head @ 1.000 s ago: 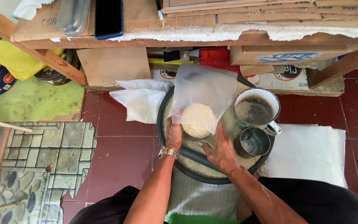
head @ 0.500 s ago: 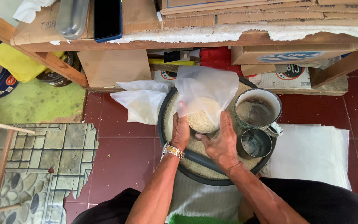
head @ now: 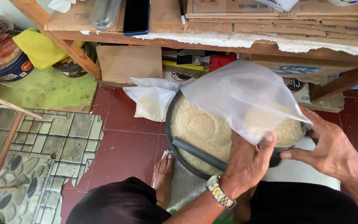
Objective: The person measures rice from a large container using several different cups and then transfers the measured portions into small plastic bags.
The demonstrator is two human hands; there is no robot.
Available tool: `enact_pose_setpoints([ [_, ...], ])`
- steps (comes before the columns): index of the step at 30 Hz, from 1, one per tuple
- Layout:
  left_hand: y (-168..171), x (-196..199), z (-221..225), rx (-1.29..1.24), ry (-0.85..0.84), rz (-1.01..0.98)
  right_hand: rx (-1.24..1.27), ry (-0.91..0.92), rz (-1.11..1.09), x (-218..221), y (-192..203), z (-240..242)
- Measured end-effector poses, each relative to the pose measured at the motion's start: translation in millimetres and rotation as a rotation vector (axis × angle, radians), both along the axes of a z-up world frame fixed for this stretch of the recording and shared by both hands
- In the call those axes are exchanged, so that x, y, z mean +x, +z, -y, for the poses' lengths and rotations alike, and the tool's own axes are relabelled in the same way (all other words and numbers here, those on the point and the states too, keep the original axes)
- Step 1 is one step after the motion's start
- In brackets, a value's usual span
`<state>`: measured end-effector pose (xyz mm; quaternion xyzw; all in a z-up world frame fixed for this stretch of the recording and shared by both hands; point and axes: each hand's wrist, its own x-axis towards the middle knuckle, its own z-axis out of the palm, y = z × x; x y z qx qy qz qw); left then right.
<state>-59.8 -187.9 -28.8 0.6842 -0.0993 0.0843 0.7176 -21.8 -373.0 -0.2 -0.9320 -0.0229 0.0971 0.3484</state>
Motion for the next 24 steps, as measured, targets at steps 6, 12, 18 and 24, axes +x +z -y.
enact_pose_setpoints([
  [6, -14.4, -22.8, 19.0, 0.157, -0.050, -0.095, -0.028, -0.066, -0.238, -13.5, -47.6, 50.2],
  [12, -19.9, -33.1, 33.7, -0.129, 0.086, -0.277, 0.121, -0.015, -0.256, -16.3, -43.3, 52.1],
  [18, -37.1, -35.2, 33.4, -0.228, 0.202, -0.274, 0.068, 0.215, -0.109, 2.8, -70.0, 49.9],
  [24, -8.3, -32.5, 26.2, -0.263, 0.321, -0.252, 0.154, 0.309, -0.038, 7.5, -43.8, 30.9],
])
